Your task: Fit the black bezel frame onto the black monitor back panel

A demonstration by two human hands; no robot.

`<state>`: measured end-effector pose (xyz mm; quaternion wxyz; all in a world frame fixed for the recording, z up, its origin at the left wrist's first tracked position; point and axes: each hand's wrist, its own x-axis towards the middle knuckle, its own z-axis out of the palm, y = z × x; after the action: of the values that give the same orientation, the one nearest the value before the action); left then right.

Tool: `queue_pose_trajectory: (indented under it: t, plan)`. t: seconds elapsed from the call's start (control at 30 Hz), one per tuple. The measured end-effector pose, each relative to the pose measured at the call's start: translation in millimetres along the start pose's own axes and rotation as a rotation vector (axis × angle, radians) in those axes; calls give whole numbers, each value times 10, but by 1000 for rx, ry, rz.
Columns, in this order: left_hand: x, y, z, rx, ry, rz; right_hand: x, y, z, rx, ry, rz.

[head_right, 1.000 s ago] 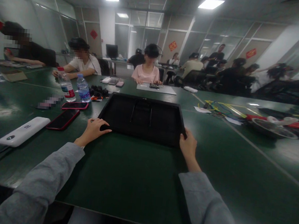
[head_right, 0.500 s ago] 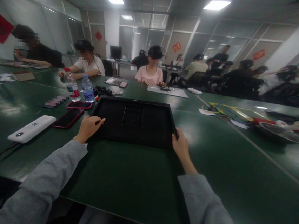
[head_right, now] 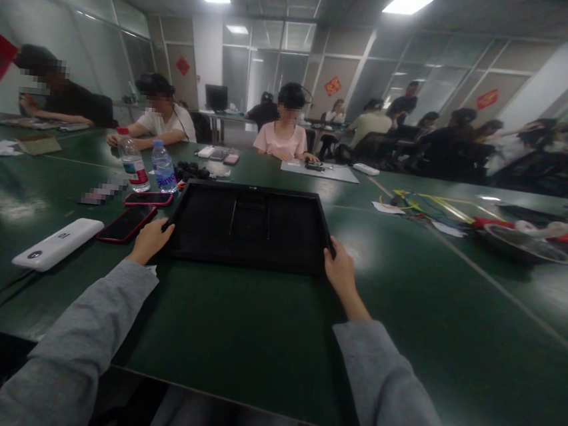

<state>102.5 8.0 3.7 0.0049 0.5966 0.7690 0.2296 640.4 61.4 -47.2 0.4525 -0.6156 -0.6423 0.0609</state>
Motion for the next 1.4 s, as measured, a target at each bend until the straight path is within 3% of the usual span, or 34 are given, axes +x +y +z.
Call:
queue_pose_trajectory:
  t: [0.3,0.7,0.83,0.97,1.4]
  plan:
    - [-43,101,-53,-37,70,-16,-29,-58,-28,-8,77,-35]
    - [59,24,113,-150,79,-51,32,-17,-32,35,55,32]
    - [116,-38,126,-202,40,-61,23,-23,-33,21,-16,0]
    - [122,-34,121,-144,-10,-67,19,4,-31,2,-53,-25]
    - [67,41,95,-100,22,-78,13,82,-22,-113,-23,-47]
